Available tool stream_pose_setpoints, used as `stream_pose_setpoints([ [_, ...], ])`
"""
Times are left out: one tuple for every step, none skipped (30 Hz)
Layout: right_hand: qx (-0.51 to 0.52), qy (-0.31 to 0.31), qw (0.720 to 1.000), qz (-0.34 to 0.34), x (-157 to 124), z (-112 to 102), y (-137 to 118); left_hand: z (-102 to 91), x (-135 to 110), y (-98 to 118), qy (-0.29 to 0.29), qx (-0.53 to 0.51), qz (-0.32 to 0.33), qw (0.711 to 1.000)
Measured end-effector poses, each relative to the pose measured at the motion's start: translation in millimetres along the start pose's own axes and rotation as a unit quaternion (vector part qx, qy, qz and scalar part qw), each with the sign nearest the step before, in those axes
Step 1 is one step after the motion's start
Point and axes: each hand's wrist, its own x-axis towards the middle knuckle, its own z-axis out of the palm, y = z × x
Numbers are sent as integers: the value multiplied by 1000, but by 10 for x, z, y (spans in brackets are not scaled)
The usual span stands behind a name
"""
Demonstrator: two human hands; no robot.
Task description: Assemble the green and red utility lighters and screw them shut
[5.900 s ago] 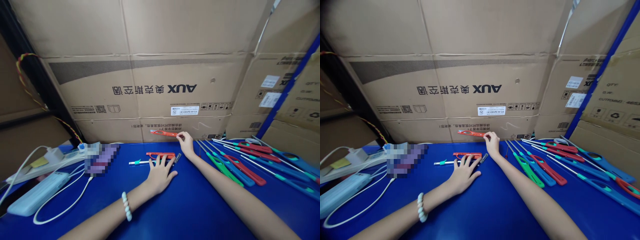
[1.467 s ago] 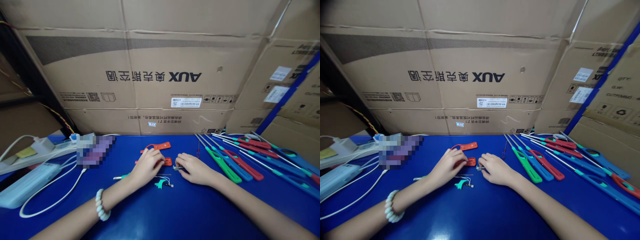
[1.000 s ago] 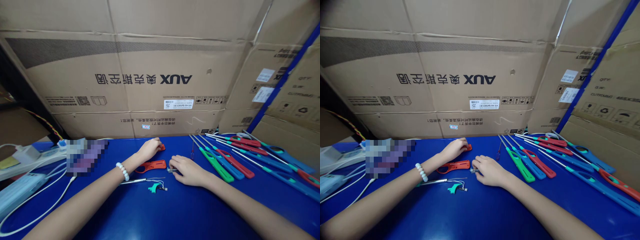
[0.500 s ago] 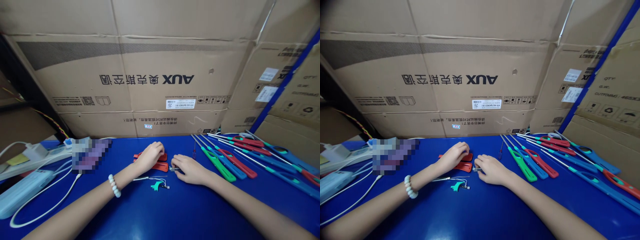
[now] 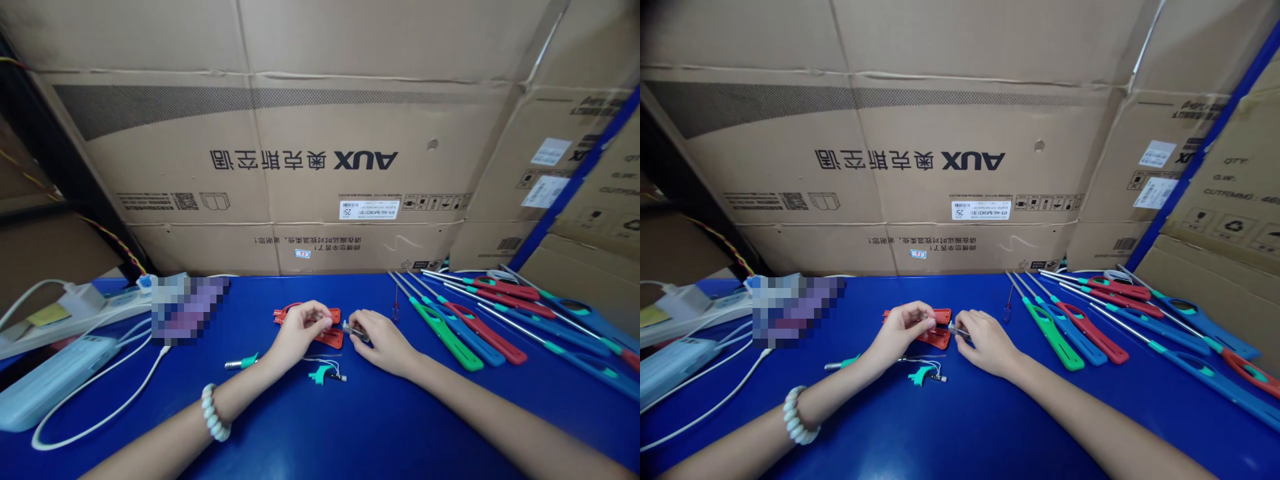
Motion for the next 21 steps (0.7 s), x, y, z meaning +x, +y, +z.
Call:
stream_pose_setpoints([
  [6, 8, 1000, 1, 0, 5, 4, -2, 3, 2, 2, -13, -5, 1000],
  [13, 16, 1000, 2, 0, 8, 8, -4, 3, 6, 2, -25, -10, 1000],
  [21, 23, 1000, 2, -1, 9, 11, -4, 0, 10, 1, -34, -14, 999],
  [31, 30, 999, 2, -2, 9, 12, -2, -8, 14, -2, -42, -19, 999],
  [40, 34, 999, 2, -3, 8, 12, 3, -18, 16, -5, -48, -24, 999],
  [48, 36, 998, 1, -5, 8, 9, 9, -30, 17, -7, -53, -28, 998],
  [56, 38, 998, 1, -9, 10, 6, 18, -43, 16, -10, -57, -33, 998],
  [66, 42, 997, 2, -13, 15, 0, 27, -56, 15, -12, -61, -37, 997],
  [78, 47, 996, 4, -19, 24, -9, 38, -67, 13, -13, -64, -40, 997],
  [94, 53, 994, 8, -26, 37, -19, 50, -77, 12, -14, -67, -43, 997],
  [113, 60, 992, 12, -35, 52, -32, 62, -86, 11, -14, -73, -47, 996],
  [132, 66, 989, 15, -44, 68, -47, 74, -94, 12, -15, -80, -52, 995],
  [151, 69, 986, 15, -54, 84, -63, 86, -101, 14, -17, -89, -56, 994],
  [164, 69, 984, 11, -63, 99, -78, 98, -107, 18, -19, -98, -59, 993],
  [172, 69, 983, 5, -70, 110, -91, 111, -113, 23, -22, -106, -61, 992],
  [172, 69, 983, -3, -77, 119, -101, 122, -120, 30, -25, -111, -62, 992],
  [167, 71, 983, -13, -81, 124, -107, 134, -126, 37, -27, -112, -61, 991],
  [159, 76, 984, -23, -84, 126, -110, 144, -132, 44, -30, -112, -60, 991],
  [150, 85, 984, -34, -85, 126, -110, 153, -137, 50, -31, -110, -59, 992],
  [142, 93, 984, -46, -83, 124, -107, 162, -141, 55, -33, -108, -59, 992],
  [134, 101, 984, -61, -81, 122, -104, 169, -144, 58, -33, -106, -58, 992],
])
